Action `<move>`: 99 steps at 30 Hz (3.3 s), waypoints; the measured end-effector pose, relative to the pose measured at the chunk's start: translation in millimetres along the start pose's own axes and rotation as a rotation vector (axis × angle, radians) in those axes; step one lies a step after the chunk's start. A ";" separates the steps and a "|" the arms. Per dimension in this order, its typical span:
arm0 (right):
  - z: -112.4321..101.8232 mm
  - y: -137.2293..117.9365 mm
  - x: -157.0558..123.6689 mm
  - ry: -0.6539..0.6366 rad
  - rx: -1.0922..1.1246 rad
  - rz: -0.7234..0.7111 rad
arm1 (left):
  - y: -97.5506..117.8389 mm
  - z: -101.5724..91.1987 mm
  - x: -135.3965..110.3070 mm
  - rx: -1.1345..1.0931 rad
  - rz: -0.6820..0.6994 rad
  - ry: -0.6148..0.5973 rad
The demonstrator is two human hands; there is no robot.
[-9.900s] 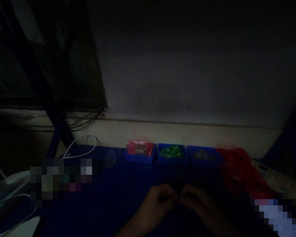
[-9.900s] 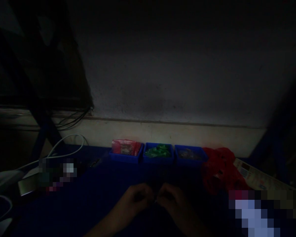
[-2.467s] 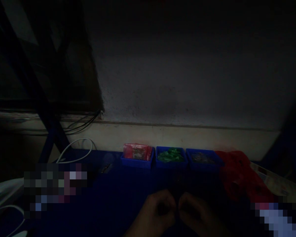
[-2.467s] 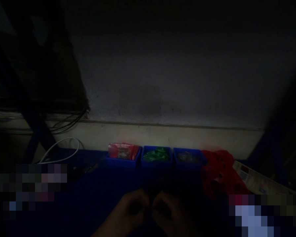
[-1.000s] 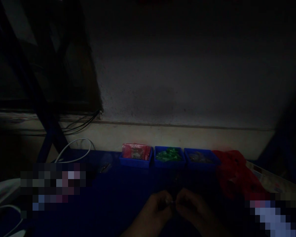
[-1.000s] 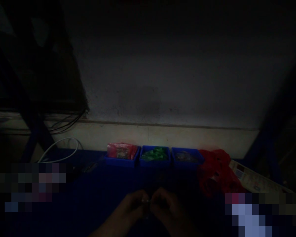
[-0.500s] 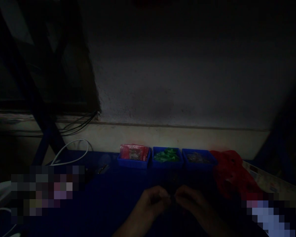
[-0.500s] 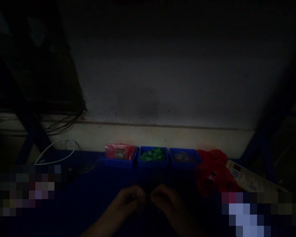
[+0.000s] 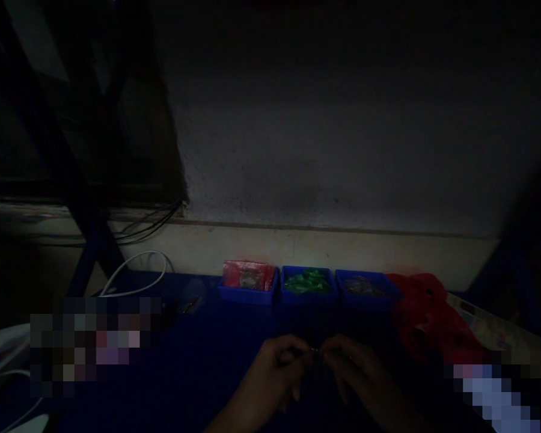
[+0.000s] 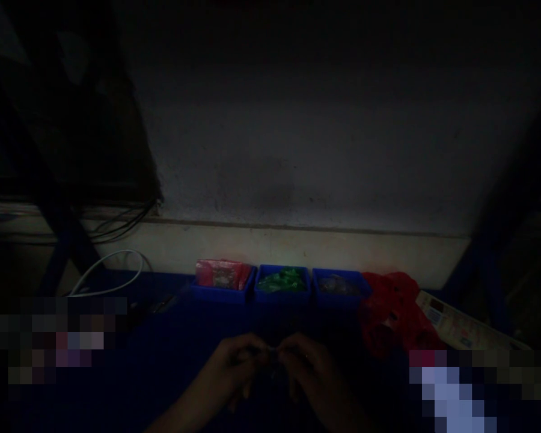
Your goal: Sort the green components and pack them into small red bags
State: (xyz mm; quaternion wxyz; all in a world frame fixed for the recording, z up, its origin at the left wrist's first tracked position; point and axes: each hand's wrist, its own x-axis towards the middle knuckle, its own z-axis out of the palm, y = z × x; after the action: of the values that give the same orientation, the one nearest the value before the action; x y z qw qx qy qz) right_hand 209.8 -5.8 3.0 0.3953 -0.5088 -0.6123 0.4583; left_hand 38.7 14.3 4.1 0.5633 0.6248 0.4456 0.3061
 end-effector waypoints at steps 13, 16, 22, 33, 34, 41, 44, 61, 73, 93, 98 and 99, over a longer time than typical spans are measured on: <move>7.2 1.6 -4.8 -0.048 -0.014 -0.022 | -5.2 5.6 -6.5 0.011 -0.044 -0.071; 5.7 2.8 -3.7 -0.030 -0.020 -0.032 | -5.7 2.7 -5.4 0.003 -0.068 -0.111; 4.2 5.7 -2.3 -0.001 -0.056 -0.054 | -1.6 3.0 -4.8 -0.008 -0.030 -0.145; 5.0 2.2 -3.5 0.006 -0.035 -0.033 | 0.1 5.9 -7.5 -0.026 -0.026 -0.185; 4.9 1.2 -3.7 0.011 -0.034 -0.034 | 0.6 5.2 -7.5 -0.032 -0.014 -0.195; 5.7 -0.2 -3.7 -0.011 -0.041 -0.052 | 4.2 4.8 -7.9 -0.024 -0.016 -0.203; 4.9 0.3 -3.2 0.007 -0.057 -0.051 | 4.9 5.0 -8.2 0.003 -0.041 -0.187; 0.2 -2.9 -3.5 0.043 -0.074 -0.065 | 1.6 0.3 -7.0 0.013 0.044 -0.209; 0.2 -0.2 -3.1 0.019 -0.084 -0.083 | -2.3 -0.6 -3.6 0.033 0.016 -0.122; 2.2 -1.1 -8.1 -0.082 0.030 -0.065 | -9.1 -7.3 7.2 -0.346 0.058 -0.042; 4.3 5.5 -5.5 -0.065 0.071 -0.054 | -6.2 -5.1 6.2 -0.331 0.121 -0.030; 4.2 7.3 -5.0 -0.058 0.081 -0.041 | -5.4 -4.5 5.3 -0.330 0.138 -0.037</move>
State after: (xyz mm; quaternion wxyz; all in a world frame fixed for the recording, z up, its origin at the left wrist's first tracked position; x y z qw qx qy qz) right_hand 208.6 -10.9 -5.2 0.4071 -0.4663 -0.6145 0.4891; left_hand 35.8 20.9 -1.0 0.6441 0.5584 0.3348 0.4016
